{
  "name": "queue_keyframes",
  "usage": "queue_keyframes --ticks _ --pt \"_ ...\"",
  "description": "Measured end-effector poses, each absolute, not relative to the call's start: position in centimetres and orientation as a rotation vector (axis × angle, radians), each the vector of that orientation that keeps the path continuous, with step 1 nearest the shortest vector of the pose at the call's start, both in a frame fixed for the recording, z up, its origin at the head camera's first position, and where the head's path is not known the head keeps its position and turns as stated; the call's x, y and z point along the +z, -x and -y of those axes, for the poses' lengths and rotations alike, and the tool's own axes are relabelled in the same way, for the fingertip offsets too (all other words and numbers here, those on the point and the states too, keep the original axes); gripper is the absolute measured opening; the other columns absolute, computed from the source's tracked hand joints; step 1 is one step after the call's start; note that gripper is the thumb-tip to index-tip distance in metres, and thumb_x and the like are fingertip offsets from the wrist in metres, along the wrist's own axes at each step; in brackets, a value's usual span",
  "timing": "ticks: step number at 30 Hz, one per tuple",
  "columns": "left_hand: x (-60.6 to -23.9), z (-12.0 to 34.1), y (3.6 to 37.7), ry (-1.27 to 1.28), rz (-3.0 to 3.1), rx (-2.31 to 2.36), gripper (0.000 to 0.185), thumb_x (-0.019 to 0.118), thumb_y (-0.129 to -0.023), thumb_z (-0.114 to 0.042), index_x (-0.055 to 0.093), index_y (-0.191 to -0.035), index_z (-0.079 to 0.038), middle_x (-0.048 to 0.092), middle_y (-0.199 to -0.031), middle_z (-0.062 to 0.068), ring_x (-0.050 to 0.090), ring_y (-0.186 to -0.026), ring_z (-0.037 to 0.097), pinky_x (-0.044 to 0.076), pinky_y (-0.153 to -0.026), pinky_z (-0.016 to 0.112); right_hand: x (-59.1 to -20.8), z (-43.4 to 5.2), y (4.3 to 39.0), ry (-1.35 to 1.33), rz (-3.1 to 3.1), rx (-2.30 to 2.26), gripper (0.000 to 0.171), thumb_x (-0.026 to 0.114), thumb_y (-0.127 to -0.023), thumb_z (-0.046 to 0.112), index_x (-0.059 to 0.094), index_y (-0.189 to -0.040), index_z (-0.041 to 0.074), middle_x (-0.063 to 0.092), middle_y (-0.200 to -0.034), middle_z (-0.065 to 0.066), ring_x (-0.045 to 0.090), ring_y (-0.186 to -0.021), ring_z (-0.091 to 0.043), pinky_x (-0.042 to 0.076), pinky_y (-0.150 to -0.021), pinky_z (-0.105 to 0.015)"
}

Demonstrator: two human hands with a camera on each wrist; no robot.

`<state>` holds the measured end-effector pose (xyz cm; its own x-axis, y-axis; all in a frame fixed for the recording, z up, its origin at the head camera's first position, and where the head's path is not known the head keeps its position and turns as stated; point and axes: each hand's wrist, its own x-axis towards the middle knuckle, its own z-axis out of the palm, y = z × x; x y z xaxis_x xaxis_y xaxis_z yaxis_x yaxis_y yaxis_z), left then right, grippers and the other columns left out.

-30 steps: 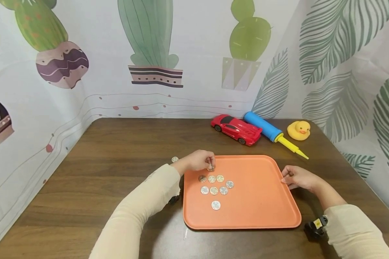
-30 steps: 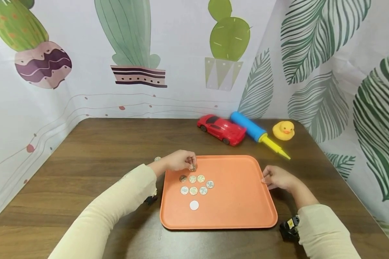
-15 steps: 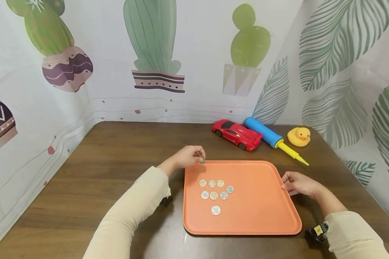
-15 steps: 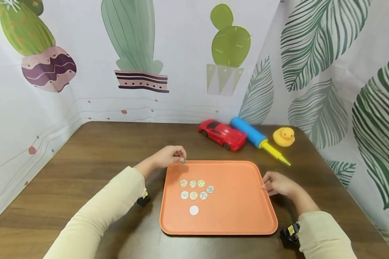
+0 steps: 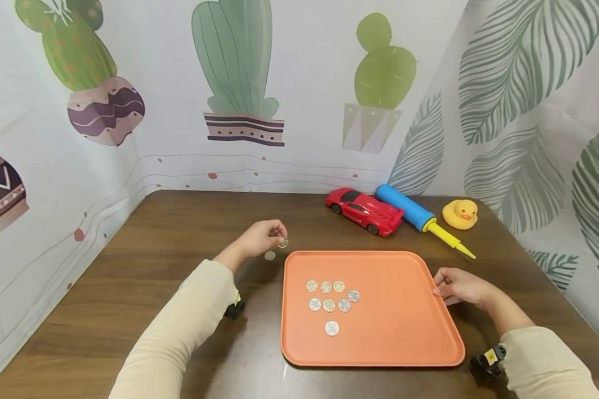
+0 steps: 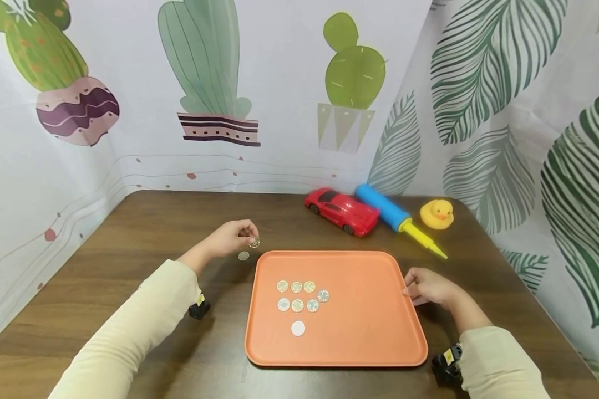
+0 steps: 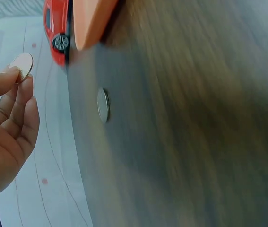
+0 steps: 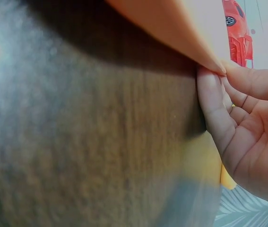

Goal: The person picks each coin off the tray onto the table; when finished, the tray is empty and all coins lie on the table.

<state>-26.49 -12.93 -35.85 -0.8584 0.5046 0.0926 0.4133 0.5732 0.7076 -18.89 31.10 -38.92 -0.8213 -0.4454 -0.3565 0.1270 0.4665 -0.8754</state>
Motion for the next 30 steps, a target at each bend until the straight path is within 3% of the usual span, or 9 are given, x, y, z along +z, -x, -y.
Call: queue_keyframes --ticks 30 --pt "-38.4 19.2 27.1 -0.533 -2.829 0.967 0.005 0.053 -0.076 0.004 0.054 -0.080 0.004 0.052 -0.068 0.005 0.047 -0.065 0.015 0.038 -0.061 0.027 -38.9 -31.2 19.2 0.255 -2.177 -1.335 0.019 0.049 -0.081 0.000 0.039 -0.091 -0.012 0.053 -0.078 -0.010 0.057 -0.075 -0.023 0.048 -0.067 -0.036"
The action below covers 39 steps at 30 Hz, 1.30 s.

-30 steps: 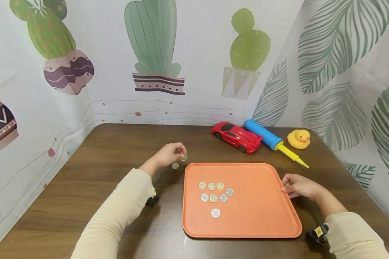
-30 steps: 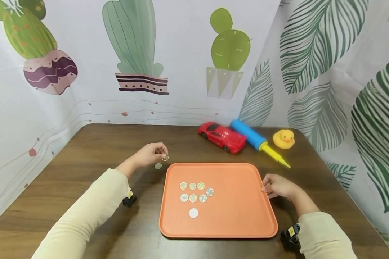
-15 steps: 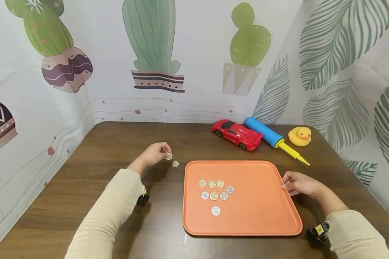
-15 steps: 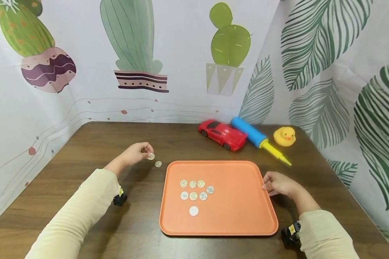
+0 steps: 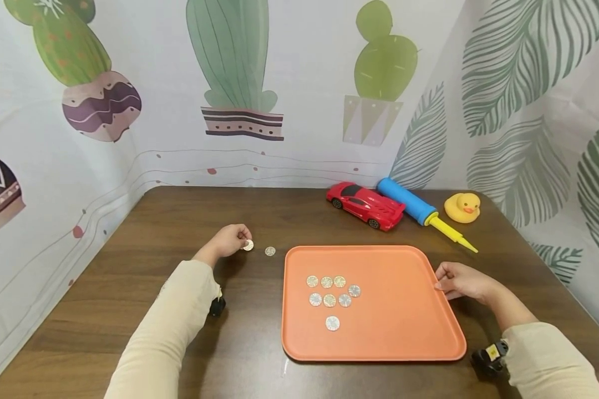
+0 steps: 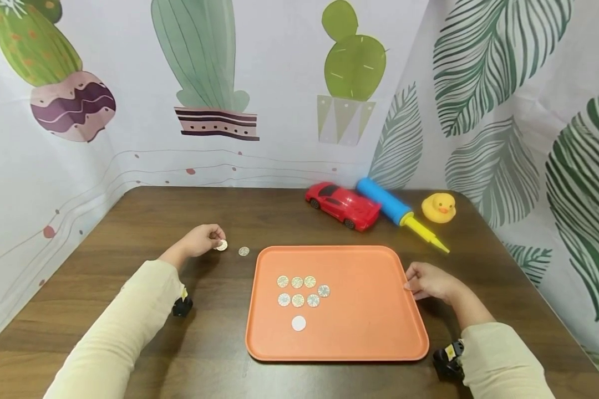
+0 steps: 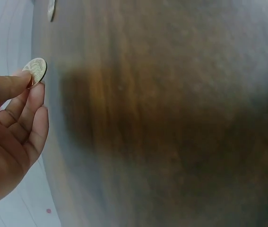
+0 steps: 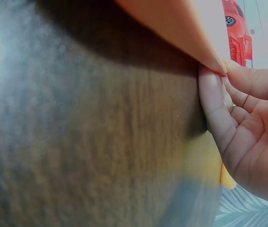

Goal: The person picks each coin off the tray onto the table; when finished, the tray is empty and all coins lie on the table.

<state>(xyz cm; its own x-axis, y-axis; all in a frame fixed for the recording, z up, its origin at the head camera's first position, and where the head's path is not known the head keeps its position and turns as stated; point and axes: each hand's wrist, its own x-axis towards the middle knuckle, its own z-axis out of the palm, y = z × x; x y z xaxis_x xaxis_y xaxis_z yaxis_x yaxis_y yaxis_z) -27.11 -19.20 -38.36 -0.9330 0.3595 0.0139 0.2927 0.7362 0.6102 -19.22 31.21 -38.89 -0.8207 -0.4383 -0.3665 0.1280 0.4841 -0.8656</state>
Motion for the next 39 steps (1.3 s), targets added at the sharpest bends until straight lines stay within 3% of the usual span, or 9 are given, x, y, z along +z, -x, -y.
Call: queue_keyframes --ticks 19,39 --pt "-38.62 19.29 27.20 -0.424 -2.841 0.848 0.009 0.063 -0.073 -0.004 0.057 -0.079 -0.001 0.056 -0.073 0.005 0.049 -0.070 0.018 0.038 -0.067 0.031 -38.93 -31.18 19.15 0.254 -2.168 -1.350 0.018 0.048 -0.083 0.001 0.039 -0.091 -0.013 0.053 -0.079 -0.010 0.057 -0.075 -0.022 0.048 -0.067 -0.037" --pt "-38.49 19.19 27.04 -0.410 -2.818 0.841 0.009 0.063 -0.074 -0.006 0.056 -0.079 -0.002 0.058 -0.074 0.005 0.052 -0.070 0.017 0.040 -0.065 0.029 -39.14 -31.40 19.28 0.264 -2.172 -1.353 0.018 0.048 -0.082 -0.001 0.039 -0.091 -0.013 0.054 -0.077 -0.010 0.058 -0.075 -0.022 0.048 -0.067 -0.036"
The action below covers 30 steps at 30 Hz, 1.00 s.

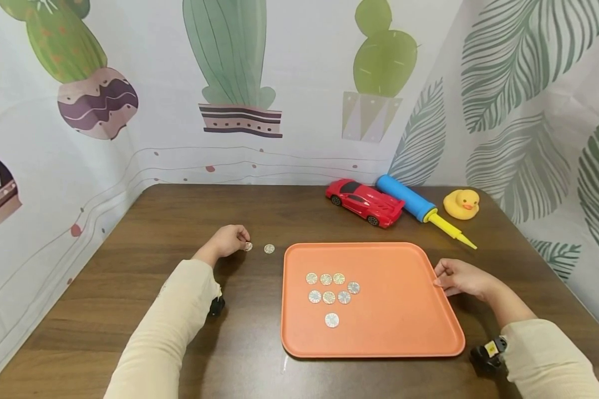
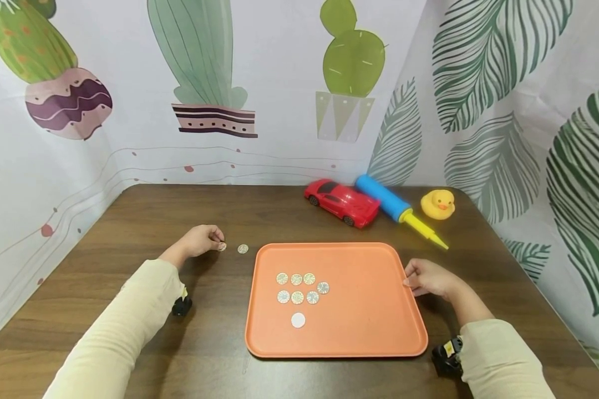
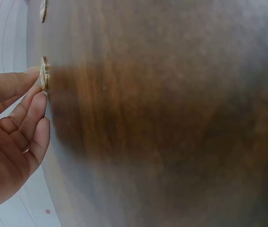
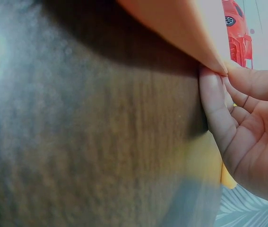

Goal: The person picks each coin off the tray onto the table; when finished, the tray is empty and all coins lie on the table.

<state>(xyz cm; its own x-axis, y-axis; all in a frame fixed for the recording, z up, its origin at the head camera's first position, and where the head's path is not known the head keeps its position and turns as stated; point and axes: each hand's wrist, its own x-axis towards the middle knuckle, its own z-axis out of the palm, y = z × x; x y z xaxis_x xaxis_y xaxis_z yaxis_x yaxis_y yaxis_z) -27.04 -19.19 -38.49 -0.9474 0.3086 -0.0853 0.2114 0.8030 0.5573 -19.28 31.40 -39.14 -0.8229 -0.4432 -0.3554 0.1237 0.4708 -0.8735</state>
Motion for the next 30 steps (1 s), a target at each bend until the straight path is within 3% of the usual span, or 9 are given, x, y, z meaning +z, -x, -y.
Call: queue_keyframes --ticks 16,24,30 --pt "-37.4 18.8 26.2 -0.539 -2.780 1.056 0.011 0.058 -0.075 0.001 0.055 -0.086 0.004 0.059 -0.080 0.009 0.054 -0.078 0.021 0.042 -0.070 0.032 -39.0 -31.3 19.2 0.244 -2.176 -1.347 0.017 0.049 -0.083 0.000 0.039 -0.091 -0.012 0.053 -0.078 -0.009 0.057 -0.075 -0.022 0.048 -0.067 -0.036" --pt "-37.1 17.5 25.8 -0.558 -2.690 1.149 0.016 0.059 -0.077 -0.001 0.055 -0.091 0.004 0.056 -0.082 0.009 0.052 -0.071 0.016 0.043 -0.060 0.027 -38.9 -31.3 19.3 0.238 -2.173 -1.341 0.017 0.049 -0.082 0.000 0.039 -0.091 -0.012 0.053 -0.078 -0.009 0.057 -0.075 -0.021 0.048 -0.067 -0.036" --pt "-36.7 16.2 25.3 -0.629 -2.685 1.141 0.018 0.060 -0.076 -0.003 0.056 -0.093 0.003 0.056 -0.084 0.007 0.051 -0.079 0.019 0.041 -0.067 0.029 -38.9 -31.2 19.2 0.242 -2.162 -1.354 0.018 0.049 -0.083 -0.001 0.039 -0.091 -0.013 0.053 -0.078 -0.009 0.057 -0.075 -0.021 0.048 -0.067 -0.036"
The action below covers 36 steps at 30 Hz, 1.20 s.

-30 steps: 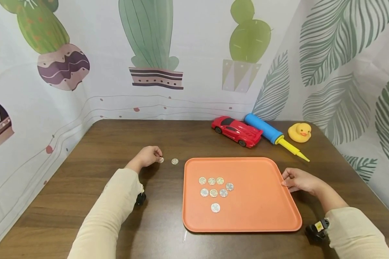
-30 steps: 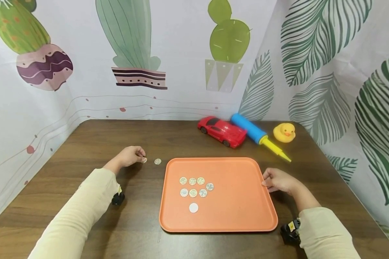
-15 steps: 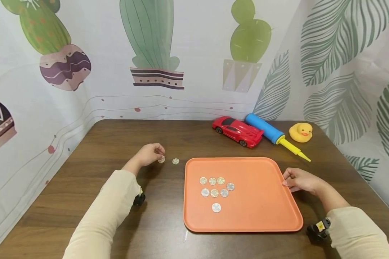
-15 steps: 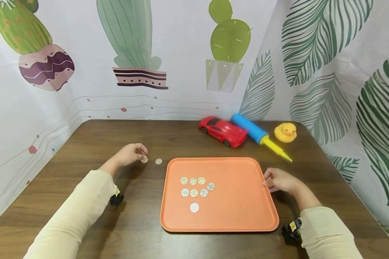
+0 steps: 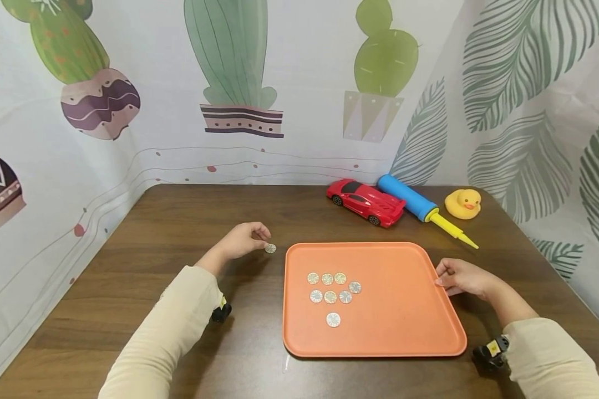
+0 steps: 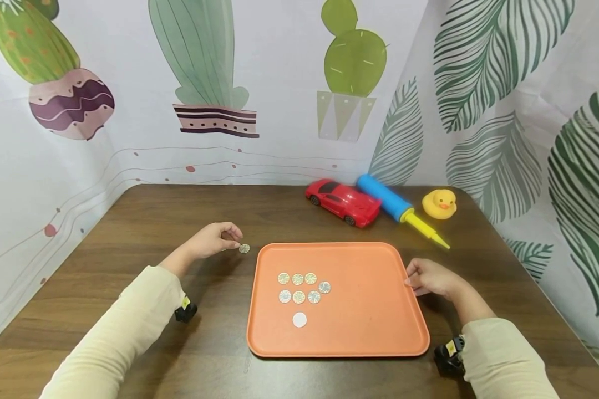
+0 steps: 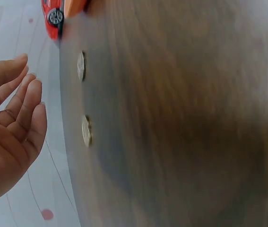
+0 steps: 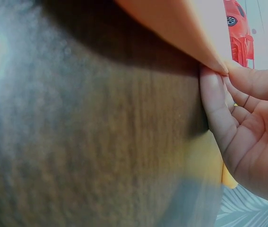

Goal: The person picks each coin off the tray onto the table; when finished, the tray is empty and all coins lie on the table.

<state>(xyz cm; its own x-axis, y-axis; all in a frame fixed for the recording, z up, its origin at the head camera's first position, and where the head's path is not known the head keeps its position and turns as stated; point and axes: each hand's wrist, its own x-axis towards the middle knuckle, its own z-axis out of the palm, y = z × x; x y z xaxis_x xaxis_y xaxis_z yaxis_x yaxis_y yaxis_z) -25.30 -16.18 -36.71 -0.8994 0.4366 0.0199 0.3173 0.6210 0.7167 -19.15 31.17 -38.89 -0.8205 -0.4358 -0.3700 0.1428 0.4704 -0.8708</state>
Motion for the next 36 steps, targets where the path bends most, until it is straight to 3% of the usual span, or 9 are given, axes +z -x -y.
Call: queue_keyframes --ticks 26,36 --pt "-36.8 10.1 23.2 -0.919 -2.506 1.064 0.021 0.064 -0.075 -0.007 0.057 -0.095 0.000 0.058 -0.092 0.012 0.054 -0.076 0.015 0.042 -0.069 0.024 -39.4 -31.5 18.8 0.272 -2.217 -1.378 0.020 0.049 -0.084 0.002 0.039 -0.093 -0.013 0.052 -0.079 -0.010 0.056 -0.075 -0.019 0.048 -0.068 -0.035" --pt "-37.4 8.6 23.1 -1.028 -2.444 0.937 0.022 0.062 -0.074 -0.004 0.057 -0.096 -0.001 0.058 -0.095 0.007 0.054 -0.081 0.016 0.043 -0.070 0.023 -39.6 -31.3 17.8 0.229 -2.275 -1.486 0.036 0.051 -0.084 0.002 0.034 -0.107 -0.020 0.054 -0.085 -0.011 0.057 -0.076 -0.016 0.047 -0.069 -0.033"
